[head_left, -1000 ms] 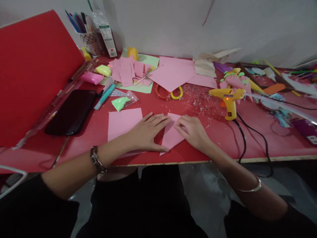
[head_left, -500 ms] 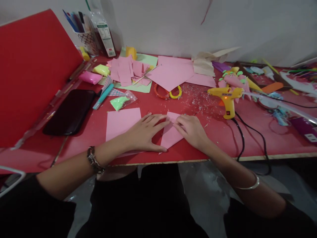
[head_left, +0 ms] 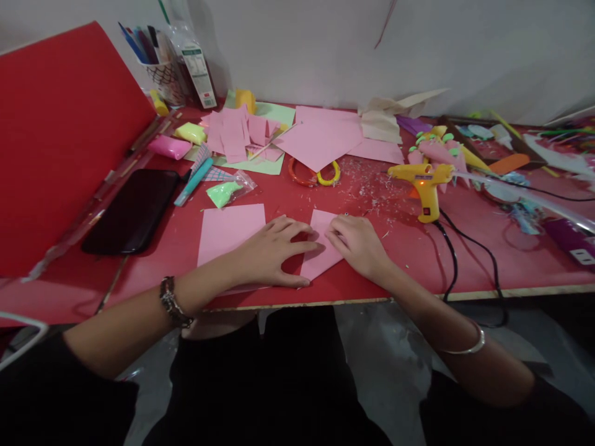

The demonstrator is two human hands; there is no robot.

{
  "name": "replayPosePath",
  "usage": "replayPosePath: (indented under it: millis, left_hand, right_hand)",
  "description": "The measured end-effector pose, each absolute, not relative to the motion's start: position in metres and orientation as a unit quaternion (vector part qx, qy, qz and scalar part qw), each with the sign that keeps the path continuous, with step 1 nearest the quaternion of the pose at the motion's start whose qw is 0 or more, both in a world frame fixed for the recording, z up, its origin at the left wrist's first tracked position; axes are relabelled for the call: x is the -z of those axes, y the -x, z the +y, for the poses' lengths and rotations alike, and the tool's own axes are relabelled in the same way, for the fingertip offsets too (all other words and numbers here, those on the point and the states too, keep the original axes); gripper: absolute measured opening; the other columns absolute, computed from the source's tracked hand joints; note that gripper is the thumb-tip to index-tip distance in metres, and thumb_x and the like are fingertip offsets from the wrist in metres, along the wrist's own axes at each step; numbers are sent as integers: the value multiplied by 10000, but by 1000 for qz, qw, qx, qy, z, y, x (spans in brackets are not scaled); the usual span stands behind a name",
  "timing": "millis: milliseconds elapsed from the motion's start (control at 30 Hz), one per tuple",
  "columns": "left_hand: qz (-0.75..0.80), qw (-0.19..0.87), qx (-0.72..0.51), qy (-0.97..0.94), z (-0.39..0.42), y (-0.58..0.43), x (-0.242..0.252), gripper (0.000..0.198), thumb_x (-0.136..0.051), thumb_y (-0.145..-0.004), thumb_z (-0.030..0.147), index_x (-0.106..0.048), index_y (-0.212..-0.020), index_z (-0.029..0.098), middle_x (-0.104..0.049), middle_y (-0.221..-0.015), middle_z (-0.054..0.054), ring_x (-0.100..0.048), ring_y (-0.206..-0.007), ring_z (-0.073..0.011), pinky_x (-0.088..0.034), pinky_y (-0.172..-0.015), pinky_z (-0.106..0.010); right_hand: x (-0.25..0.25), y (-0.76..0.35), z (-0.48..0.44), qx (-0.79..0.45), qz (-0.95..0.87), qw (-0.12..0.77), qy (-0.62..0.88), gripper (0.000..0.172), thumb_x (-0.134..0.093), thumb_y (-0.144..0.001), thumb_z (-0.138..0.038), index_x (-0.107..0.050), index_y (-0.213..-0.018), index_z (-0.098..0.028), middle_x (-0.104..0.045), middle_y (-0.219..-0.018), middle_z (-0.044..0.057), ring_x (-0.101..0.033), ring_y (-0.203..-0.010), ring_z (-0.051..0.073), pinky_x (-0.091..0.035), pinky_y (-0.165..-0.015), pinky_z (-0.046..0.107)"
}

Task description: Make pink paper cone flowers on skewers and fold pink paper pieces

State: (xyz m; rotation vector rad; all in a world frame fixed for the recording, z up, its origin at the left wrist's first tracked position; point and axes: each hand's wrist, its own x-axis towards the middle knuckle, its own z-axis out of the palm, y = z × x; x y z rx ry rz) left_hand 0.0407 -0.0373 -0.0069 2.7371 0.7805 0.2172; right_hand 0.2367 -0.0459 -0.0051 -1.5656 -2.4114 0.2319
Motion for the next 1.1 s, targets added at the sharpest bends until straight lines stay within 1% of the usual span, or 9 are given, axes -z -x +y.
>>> replayPosePath:
  millis: [200,367,533,633,767,867,967,1033,1100]
  left_hand:
    - [267,152,-76,-949,-40,-38,7,566,-461,-712,541,-417,-1217,291,-400,-1256,-32,-327,-1114,-249,-255,-961,-403]
    - [265,152,-70,-950,-40,-36,8,576,-474,-698,539,-405,-1222,312,-377,-1272,-37,-326,-1124,-257,-260,-955,-412]
    - [267,148,-70,-950,-39,-36,9,591,-492,-685,533,-395,-1227,318,-364,-1276,-46,-325,-1131,-262,-263,-948,-424]
    - [264,149,-72,-950,-40,-36,8,589,-492,-687,521,-390,-1230,318,-362,-1281,-40,-324,-1134,-262,-259,-950,-428]
    - [266,145,-73,-950,-40,-36,8,604,-507,-674,516,-403,-1226,293,-365,-1275,-55,-321,-1140,-265,-258,-953,-427]
    - [273,141,-71,-949,-41,-36,8,620,-520,-659,524,-417,-1218,276,-369,-1264,-72,-321,-1141,-275,-266,-947,-435]
    - [273,138,-74,-949,-41,-36,9,623,-525,-657,522,-408,-1221,284,-358,-1268,-75,-321,-1142,-279,-272,-941,-444]
    - [270,134,-72,-951,-42,-36,10,623,-530,-657,509,-400,-1225,287,-350,-1272,-78,-318,-1146,-282,-271,-940,-451]
    - [270,131,-69,-951,-42,-36,10,623,-533,-657,500,-398,-1226,284,-343,-1275,-81,-314,-1149,-285,-269,-941,-453]
  right_hand:
    - [7,-238,-45,-65,-835,125,532,197,-399,-808,-213,-439,-620,-166,-533,-658,21,-454,-634,138,-268,-603,262]
    - [6,-238,-45,-52,-838,115,531,203,-404,-808,-223,-438,-616,-166,-534,-654,24,-449,-623,139,-272,-596,263]
    - [7,-238,-46,-47,-833,112,540,164,-415,-796,-216,-483,-659,-158,-545,-658,31,-475,-638,153,-308,-606,263]
    - [6,-238,-53,-17,-828,133,544,129,-426,-791,-218,-530,-783,-142,-562,-741,52,-488,-706,175,-341,-654,281]
    - [2,-239,-72,23,-848,166,503,215,-424,-806,-242,-547,-952,-143,-545,-896,85,-464,-843,201,-360,-761,329]
    - [-1,-240,-88,30,-882,175,437,223,-415,-815,-246,-577,-952,-174,-518,-941,89,-443,-891,201,-370,-788,341]
    - [0,-240,-102,16,-917,166,362,225,-429,-814,-251,-593,-965,-219,-497,-994,74,-420,-950,198,-350,-858,368]
    - [2,-239,-109,12,-927,154,342,253,-439,-811,-277,-578,-1020,-245,-491,-1019,67,-405,-975,201,-330,-891,391]
    - [4,-238,-112,15,-924,146,353,280,-444,-807,-315,-570,-1051,-257,-488,-1039,68,-390,-990,213,-335,-888,403]
